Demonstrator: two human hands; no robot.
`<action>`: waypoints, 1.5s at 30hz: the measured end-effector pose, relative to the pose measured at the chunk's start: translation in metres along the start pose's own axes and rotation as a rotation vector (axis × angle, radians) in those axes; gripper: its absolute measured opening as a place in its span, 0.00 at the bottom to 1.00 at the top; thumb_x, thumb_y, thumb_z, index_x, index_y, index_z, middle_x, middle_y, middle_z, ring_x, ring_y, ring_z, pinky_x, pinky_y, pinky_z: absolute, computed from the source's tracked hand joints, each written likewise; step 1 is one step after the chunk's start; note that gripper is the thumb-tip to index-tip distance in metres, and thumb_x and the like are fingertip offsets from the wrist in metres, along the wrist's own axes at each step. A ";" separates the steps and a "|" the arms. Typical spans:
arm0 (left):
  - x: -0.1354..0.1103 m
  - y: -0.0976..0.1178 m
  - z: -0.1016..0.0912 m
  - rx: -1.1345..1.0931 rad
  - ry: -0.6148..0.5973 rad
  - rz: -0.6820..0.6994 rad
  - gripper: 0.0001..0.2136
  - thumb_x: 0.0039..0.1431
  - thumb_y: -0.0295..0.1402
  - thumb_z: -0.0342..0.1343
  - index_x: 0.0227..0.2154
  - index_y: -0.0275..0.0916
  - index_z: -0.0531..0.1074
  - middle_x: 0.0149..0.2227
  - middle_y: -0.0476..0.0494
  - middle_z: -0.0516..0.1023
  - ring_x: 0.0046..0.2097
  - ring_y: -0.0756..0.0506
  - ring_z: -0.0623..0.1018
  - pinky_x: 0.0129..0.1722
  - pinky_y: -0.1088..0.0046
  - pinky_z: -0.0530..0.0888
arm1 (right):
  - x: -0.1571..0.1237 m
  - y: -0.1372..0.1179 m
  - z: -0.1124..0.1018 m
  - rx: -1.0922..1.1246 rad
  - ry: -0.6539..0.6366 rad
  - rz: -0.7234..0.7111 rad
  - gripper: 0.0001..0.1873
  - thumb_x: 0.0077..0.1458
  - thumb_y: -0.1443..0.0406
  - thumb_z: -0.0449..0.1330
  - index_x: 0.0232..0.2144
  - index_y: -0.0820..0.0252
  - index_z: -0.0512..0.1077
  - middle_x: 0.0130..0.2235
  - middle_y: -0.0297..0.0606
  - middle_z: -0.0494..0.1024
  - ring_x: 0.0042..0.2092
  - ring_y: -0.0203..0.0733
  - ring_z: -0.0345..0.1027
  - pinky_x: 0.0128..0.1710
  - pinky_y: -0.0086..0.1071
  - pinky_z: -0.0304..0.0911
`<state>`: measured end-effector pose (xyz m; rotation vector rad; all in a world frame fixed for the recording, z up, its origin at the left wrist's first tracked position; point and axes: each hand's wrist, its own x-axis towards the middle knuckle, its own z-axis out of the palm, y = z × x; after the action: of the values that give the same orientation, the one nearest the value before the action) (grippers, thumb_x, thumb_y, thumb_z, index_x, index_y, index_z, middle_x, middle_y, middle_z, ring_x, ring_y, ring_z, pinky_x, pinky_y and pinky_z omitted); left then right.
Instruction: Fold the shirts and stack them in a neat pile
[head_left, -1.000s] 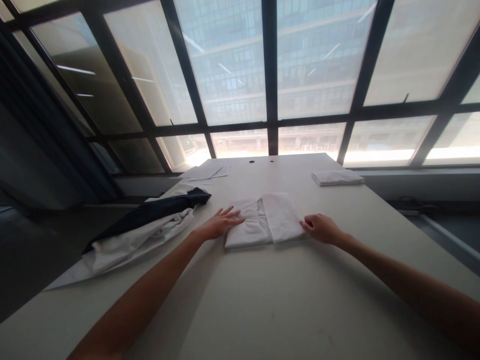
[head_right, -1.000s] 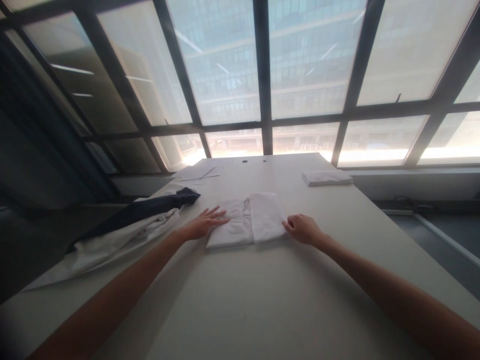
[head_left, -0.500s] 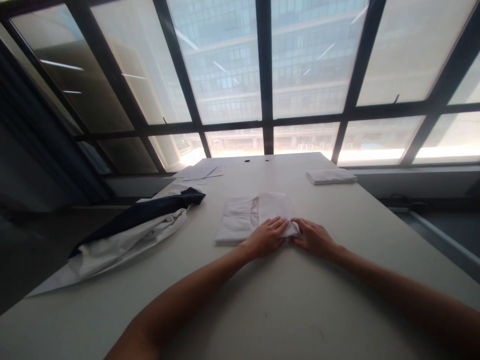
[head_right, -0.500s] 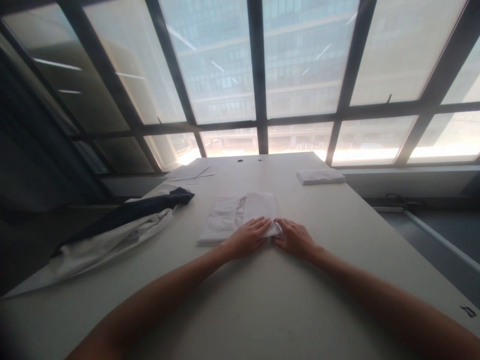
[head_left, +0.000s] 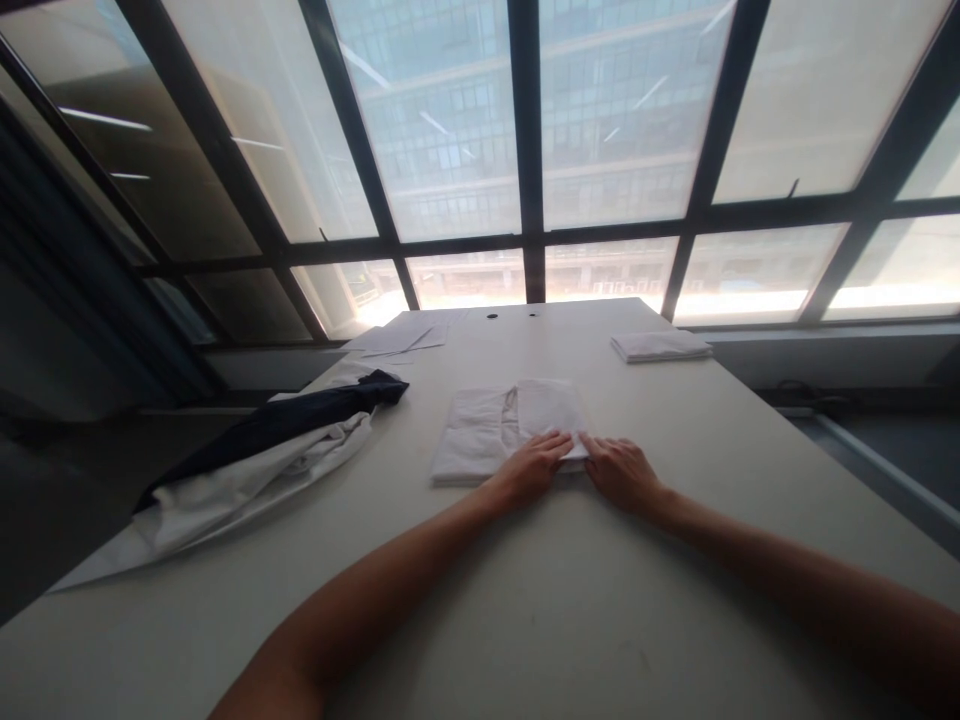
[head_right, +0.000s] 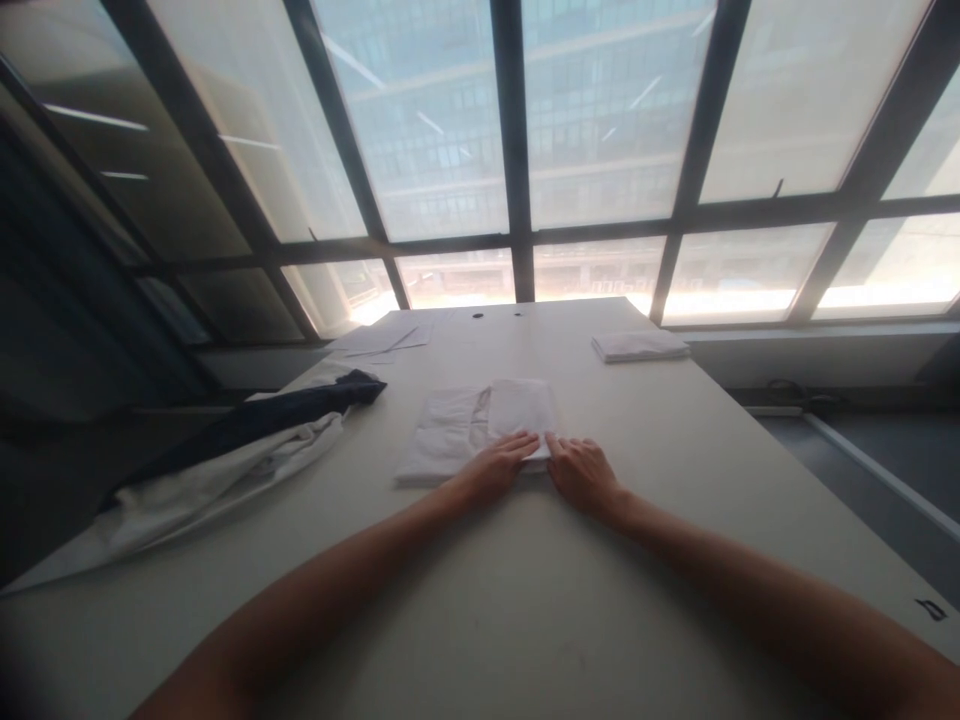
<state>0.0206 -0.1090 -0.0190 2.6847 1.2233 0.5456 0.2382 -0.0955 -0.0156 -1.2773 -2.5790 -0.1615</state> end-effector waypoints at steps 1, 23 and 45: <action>0.000 0.001 0.000 -0.002 -0.006 0.002 0.23 0.69 0.26 0.43 0.66 0.37 0.62 0.68 0.40 0.63 0.70 0.42 0.59 0.69 0.60 0.58 | 0.000 0.000 0.000 -0.013 0.001 -0.003 0.25 0.63 0.67 0.52 0.61 0.65 0.65 0.47 0.51 0.81 0.45 0.50 0.75 0.46 0.36 0.60; 0.001 0.000 0.003 0.068 -0.030 0.023 0.22 0.71 0.26 0.42 0.66 0.37 0.61 0.68 0.37 0.62 0.70 0.39 0.59 0.68 0.55 0.58 | -0.010 0.009 0.008 0.136 0.103 0.030 0.17 0.57 0.72 0.53 0.49 0.62 0.70 0.35 0.41 0.81 0.36 0.44 0.73 0.37 0.31 0.56; -0.003 0.001 -0.001 0.204 -0.179 0.066 0.31 0.66 0.23 0.45 0.70 0.47 0.52 0.72 0.38 0.51 0.71 0.31 0.52 0.65 0.42 0.56 | 0.020 0.032 -0.013 0.923 -0.465 0.563 0.31 0.61 0.46 0.56 0.17 0.63 0.71 0.17 0.42 0.74 0.15 0.31 0.53 0.17 0.28 0.48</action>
<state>0.0187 -0.1120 -0.0185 2.8750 1.2045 0.1908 0.2539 -0.0633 0.0022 -1.6288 -1.9698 1.3766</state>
